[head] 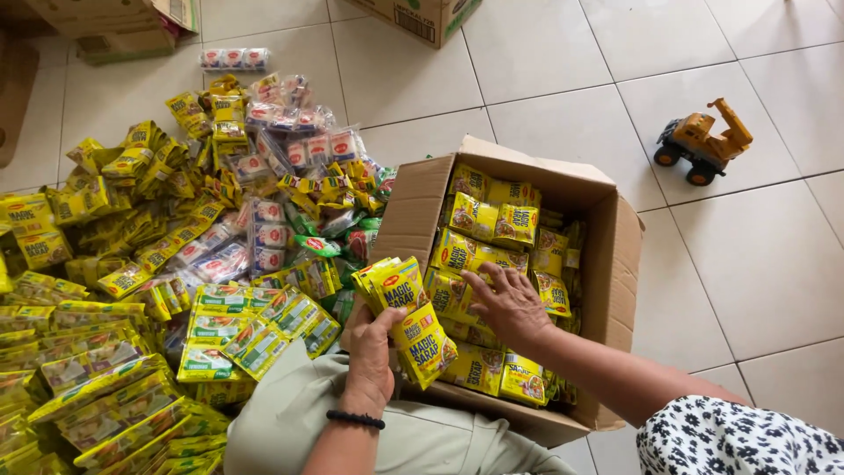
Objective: The person sorts seasoning packets from a pile on the floor into a cardboard box by hand.
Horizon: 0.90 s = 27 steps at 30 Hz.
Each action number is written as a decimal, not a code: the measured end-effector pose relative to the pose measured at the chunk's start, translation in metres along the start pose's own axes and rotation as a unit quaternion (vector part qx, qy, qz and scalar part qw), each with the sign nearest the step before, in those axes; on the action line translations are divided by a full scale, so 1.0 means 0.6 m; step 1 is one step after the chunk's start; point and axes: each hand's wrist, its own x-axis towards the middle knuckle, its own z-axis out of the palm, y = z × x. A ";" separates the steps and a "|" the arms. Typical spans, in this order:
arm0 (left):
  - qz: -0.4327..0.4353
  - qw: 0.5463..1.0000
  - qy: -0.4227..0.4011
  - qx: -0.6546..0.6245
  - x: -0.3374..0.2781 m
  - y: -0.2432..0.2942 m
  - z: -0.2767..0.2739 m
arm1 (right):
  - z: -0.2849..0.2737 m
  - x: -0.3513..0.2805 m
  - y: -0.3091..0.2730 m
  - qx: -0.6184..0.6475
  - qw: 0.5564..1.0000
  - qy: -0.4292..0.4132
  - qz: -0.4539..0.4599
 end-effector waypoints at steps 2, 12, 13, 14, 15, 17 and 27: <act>0.010 1.000 -0.019 0.003 0.006 -0.014 -0.005 | -0.017 0.005 -0.010 -0.042 0.998 0.036 -0.038; -0.131 0.979 -0.158 0.014 0.012 -0.050 -0.004 | -0.031 -0.031 0.014 0.590 0.758 -0.226 0.162; -0.166 0.971 -0.170 0.038 0.019 -0.059 -0.008 | -0.019 -0.037 0.026 0.589 0.753 -0.237 0.174; -0.167 0.970 -0.170 0.037 0.020 -0.075 -0.016 | -0.021 -0.042 0.025 0.588 0.753 -0.238 0.175; -0.182 0.966 -0.168 0.076 0.022 -0.091 -0.024 | -0.024 -0.046 0.025 0.567 0.760 -0.252 0.192; -0.194 0.960 -0.167 0.114 0.028 -0.114 -0.035 | -0.027 -0.047 0.026 0.544 0.768 -0.266 0.208; -0.209 0.838 -0.118 0.489 -0.022 -0.019 0.008 | -0.046 -0.032 -0.003 0.115 0.962 -0.248 0.014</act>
